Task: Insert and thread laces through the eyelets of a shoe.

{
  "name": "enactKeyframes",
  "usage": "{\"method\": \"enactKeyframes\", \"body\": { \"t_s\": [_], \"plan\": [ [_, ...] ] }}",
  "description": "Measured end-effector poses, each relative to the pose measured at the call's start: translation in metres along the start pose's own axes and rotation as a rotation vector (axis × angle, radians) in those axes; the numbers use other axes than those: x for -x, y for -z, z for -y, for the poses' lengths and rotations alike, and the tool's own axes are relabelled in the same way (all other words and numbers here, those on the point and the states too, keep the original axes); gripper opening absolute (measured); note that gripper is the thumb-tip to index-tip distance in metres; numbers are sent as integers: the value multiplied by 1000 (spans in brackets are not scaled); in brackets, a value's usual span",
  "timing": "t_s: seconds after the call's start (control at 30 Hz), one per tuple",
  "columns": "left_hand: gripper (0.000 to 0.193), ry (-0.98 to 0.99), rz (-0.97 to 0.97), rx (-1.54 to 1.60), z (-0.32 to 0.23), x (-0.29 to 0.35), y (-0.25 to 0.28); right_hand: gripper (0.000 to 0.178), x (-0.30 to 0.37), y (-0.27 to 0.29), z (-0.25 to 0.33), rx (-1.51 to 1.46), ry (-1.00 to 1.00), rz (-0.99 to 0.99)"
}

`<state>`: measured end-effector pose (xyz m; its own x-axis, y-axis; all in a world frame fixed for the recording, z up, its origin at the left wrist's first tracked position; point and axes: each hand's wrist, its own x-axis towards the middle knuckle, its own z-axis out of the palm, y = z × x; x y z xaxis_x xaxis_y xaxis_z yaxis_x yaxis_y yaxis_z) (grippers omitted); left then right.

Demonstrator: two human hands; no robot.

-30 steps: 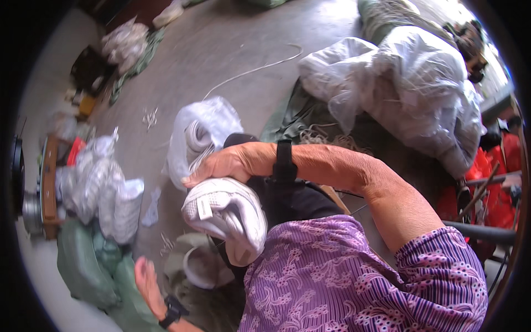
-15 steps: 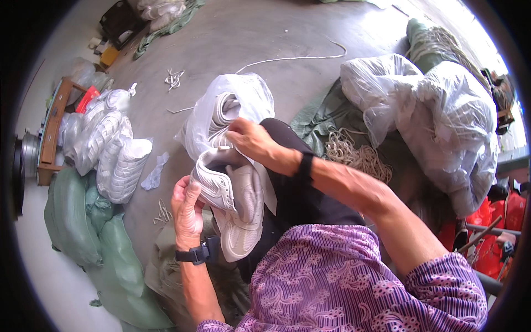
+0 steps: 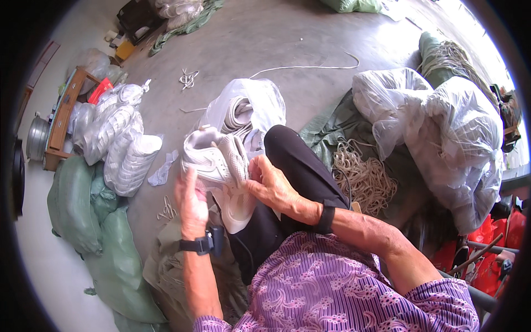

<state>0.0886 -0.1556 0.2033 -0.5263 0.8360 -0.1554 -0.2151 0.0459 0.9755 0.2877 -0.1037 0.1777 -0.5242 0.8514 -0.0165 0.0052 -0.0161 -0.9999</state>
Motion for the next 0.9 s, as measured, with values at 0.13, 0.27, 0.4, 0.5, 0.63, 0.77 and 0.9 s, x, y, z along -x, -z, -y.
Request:
{"method": "enactKeyframes", "body": {
  "t_s": [0.13,0.27,0.4,0.5,0.63,0.77,0.9],
  "plan": [
    [55,178,73,180,19,11,6,35,-3,6,3,105,-71,5],
    [51,195,193,322,-3,10,5,35,-7,8,5,83,-80,21],
    [52,196,281,585,-16,5,13,37,-11,-2,11,13,129,-3],
    [55,139,86,656,-19,5,20,39,-5,-1,13,-105,-69,110],
    [54,122,156,742,-23,2,23,42,-3,-8,16,-639,-477,410],
    [58,63,163,539,-18,13,9,27,-9,-9,25,-1059,-475,455],
    [56,254,211,261,3,20,20,28,-22,6,44,-1139,-274,311]
  ]
}}
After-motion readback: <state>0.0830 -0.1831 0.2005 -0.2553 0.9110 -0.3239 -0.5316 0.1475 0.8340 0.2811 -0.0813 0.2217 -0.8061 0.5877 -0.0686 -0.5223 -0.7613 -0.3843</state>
